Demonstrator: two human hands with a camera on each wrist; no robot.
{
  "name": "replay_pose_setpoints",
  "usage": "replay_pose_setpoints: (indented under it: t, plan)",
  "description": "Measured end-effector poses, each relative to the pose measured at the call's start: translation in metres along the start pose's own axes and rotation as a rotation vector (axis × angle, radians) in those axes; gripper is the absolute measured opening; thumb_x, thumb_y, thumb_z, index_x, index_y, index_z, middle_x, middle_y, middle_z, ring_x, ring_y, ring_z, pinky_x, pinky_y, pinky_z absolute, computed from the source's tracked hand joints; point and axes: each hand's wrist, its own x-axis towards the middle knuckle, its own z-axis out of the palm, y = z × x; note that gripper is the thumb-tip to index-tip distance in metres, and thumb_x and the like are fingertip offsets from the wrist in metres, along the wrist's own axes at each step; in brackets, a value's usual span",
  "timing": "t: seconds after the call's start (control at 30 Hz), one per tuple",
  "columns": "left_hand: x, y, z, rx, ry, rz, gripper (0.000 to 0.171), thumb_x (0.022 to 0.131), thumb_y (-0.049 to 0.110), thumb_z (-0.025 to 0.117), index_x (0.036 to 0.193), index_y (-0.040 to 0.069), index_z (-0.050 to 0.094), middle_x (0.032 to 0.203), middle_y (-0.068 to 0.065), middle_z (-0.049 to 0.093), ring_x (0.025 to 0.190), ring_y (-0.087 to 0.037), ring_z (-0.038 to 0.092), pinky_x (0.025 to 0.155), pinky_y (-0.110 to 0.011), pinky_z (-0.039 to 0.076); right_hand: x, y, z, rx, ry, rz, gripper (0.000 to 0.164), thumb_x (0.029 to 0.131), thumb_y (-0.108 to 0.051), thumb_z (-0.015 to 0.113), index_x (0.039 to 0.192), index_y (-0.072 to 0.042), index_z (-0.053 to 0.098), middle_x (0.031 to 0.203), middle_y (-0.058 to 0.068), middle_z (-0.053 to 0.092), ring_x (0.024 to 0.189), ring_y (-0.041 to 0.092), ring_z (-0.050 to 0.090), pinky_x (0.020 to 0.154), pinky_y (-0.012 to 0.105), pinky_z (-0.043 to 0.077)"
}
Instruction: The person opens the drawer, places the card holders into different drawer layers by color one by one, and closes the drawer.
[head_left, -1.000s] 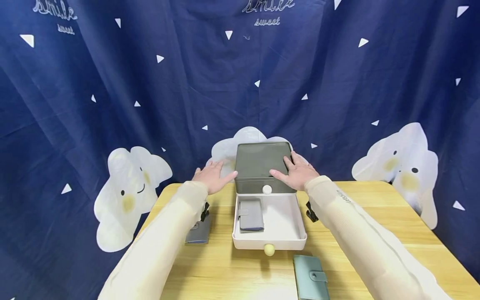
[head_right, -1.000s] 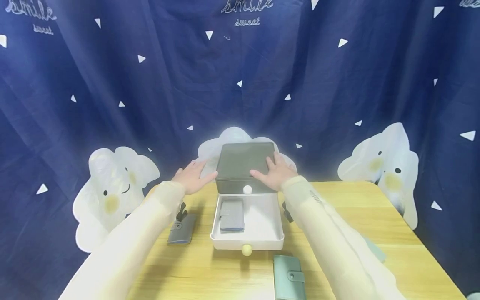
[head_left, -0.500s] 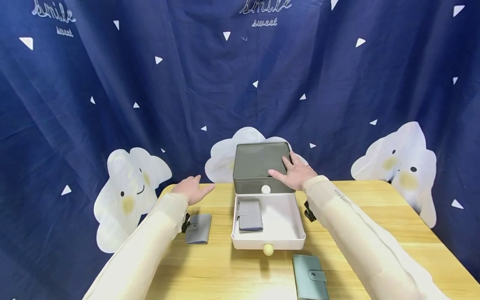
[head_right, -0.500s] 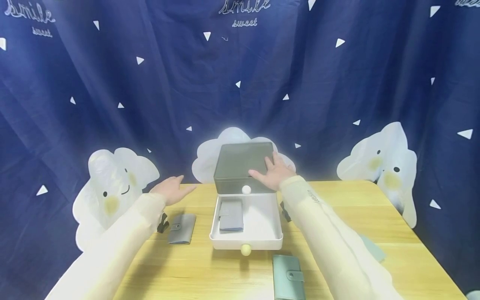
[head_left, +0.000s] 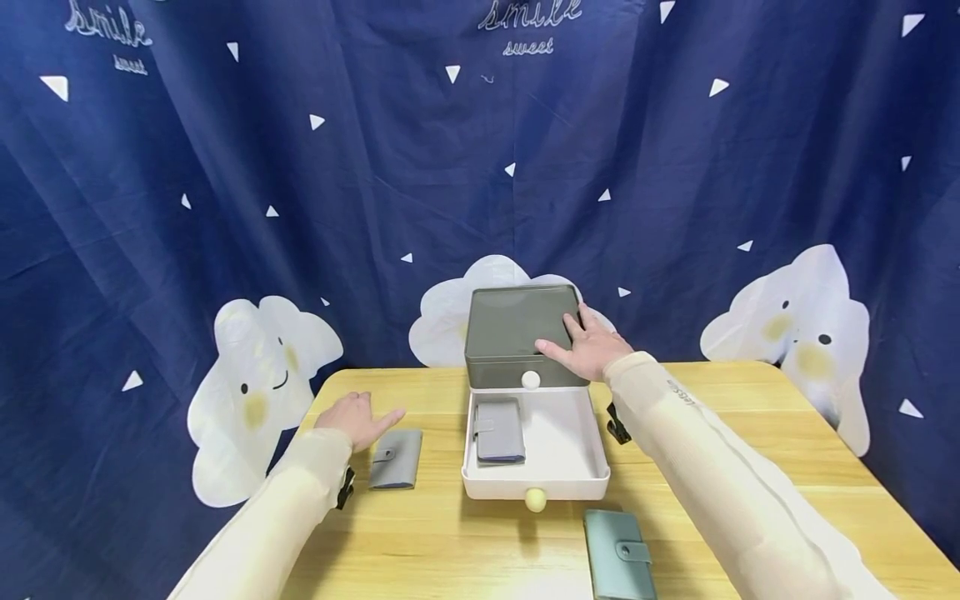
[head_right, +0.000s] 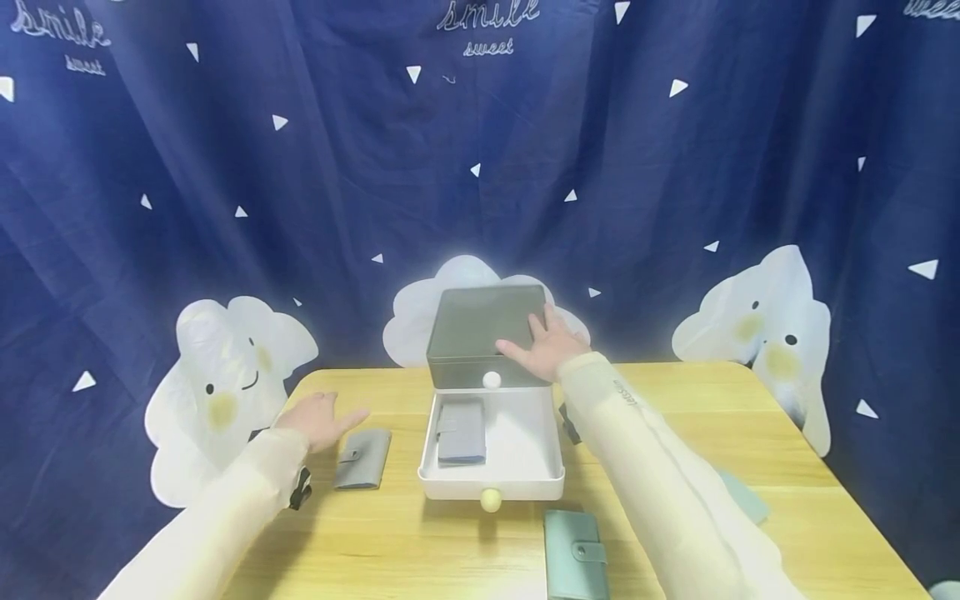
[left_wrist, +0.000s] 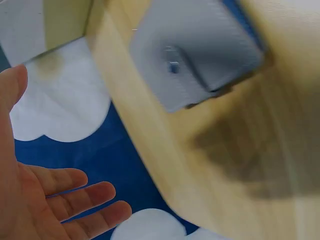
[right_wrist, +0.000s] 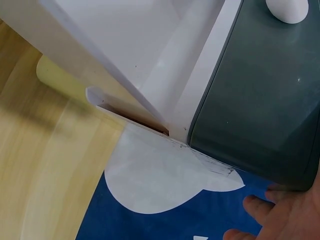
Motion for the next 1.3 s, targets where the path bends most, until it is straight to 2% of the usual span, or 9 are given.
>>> replay_pose_setpoints:
  t: [0.3,0.47,0.6,0.7,0.83,0.93,1.07,1.13,1.3]
  plan:
    - [-0.009,-0.012,0.038,0.015,0.02,-0.009,0.1,0.085,0.074,0.044,0.129,-0.016,0.048,0.123,-0.032,0.054,0.111,-0.046,0.054,0.088,-0.057,0.046,0.005,0.003,0.005,0.001,0.008,-0.004,0.106,0.082,-0.085,0.022,0.155,-0.008,0.016,0.159,0.019,-0.001,0.142,0.044,0.015,0.11,0.059,0.022]
    - [-0.011,-0.009,0.058,-0.014,0.001,-0.044,0.089,0.084,0.072,0.048,0.112,-0.012,0.059,0.109,-0.026,0.059,0.101,-0.04,0.058,0.082,-0.052,0.049,0.008,0.005,0.008,0.006,0.002,-0.004,0.107,0.081,-0.086,0.021,0.155,-0.009,0.015,0.16,0.019,-0.002,0.143,0.042,0.013,0.11,0.058,0.022]
    - [-0.01,-0.005,0.066,-0.034,-0.021,-0.061,0.08,0.087,0.068,0.048,0.101,-0.009,0.062,0.098,-0.024,0.062,0.092,-0.039,0.06,0.081,-0.049,0.049,0.008,0.005,0.008,0.011,-0.001,-0.002,0.108,0.08,-0.086,0.021,0.155,-0.009,0.015,0.16,0.019,-0.003,0.143,0.043,0.013,0.11,0.058,0.022]
    - [-0.008,-0.004,0.066,-0.073,-0.071,-0.08,0.08,0.09,0.066,0.044,0.111,-0.009,0.062,0.104,-0.026,0.063,0.095,-0.041,0.061,0.083,-0.049,0.048,0.008,0.006,0.008,0.016,-0.002,0.0,0.108,0.08,-0.087,0.021,0.155,-0.009,0.015,0.16,0.018,-0.004,0.143,0.043,0.014,0.109,0.059,0.022]
    - [-0.007,-0.006,0.063,-0.19,-0.159,-0.142,0.084,0.092,0.065,0.042,0.124,-0.011,0.057,0.117,-0.027,0.06,0.102,-0.04,0.06,0.087,-0.048,0.048,0.009,0.007,0.009,0.019,-0.003,-0.001,0.109,0.079,-0.087,0.021,0.155,-0.009,0.014,0.16,0.018,-0.004,0.143,0.042,0.013,0.11,0.058,0.022]
    - [-0.006,-0.009,0.061,-0.321,-0.2,-0.221,0.083,0.089,0.065,0.047,0.12,-0.012,0.058,0.106,-0.024,0.063,0.088,-0.034,0.062,0.075,-0.043,0.051,0.01,0.007,0.009,0.021,-0.003,-0.003,0.109,0.079,-0.088,0.02,0.155,-0.01,0.014,0.16,0.018,-0.004,0.143,0.042,0.013,0.109,0.059,0.023]
    - [-0.005,-0.011,0.058,-0.462,-0.222,-0.3,0.08,0.086,0.062,0.054,0.114,-0.012,0.058,0.086,-0.016,0.06,0.069,-0.026,0.057,0.059,-0.035,0.048,0.01,0.008,0.01,0.026,-0.005,-0.001,0.109,0.079,-0.088,0.02,0.155,-0.01,0.014,0.16,0.017,-0.005,0.142,0.043,0.014,0.108,0.059,0.024]
    - [-0.006,-0.009,0.056,-0.493,-0.226,-0.324,0.081,0.086,0.062,0.056,0.116,-0.012,0.057,0.088,-0.016,0.061,0.071,-0.025,0.058,0.06,-0.034,0.049,0.011,0.009,0.01,0.029,-0.005,-0.001,0.11,0.079,-0.088,0.02,0.155,-0.01,0.013,0.16,0.017,-0.005,0.142,0.043,0.015,0.108,0.059,0.025]
    - [-0.015,0.005,0.044,-0.427,-0.214,-0.325,0.085,0.083,0.06,0.062,0.124,-0.014,0.052,0.101,-0.02,0.061,0.081,-0.027,0.059,0.07,-0.037,0.051,0.011,0.009,0.01,0.032,-0.005,-0.002,0.111,0.078,-0.089,0.02,0.155,-0.01,0.013,0.16,0.017,-0.006,0.143,0.042,0.014,0.107,0.06,0.026]
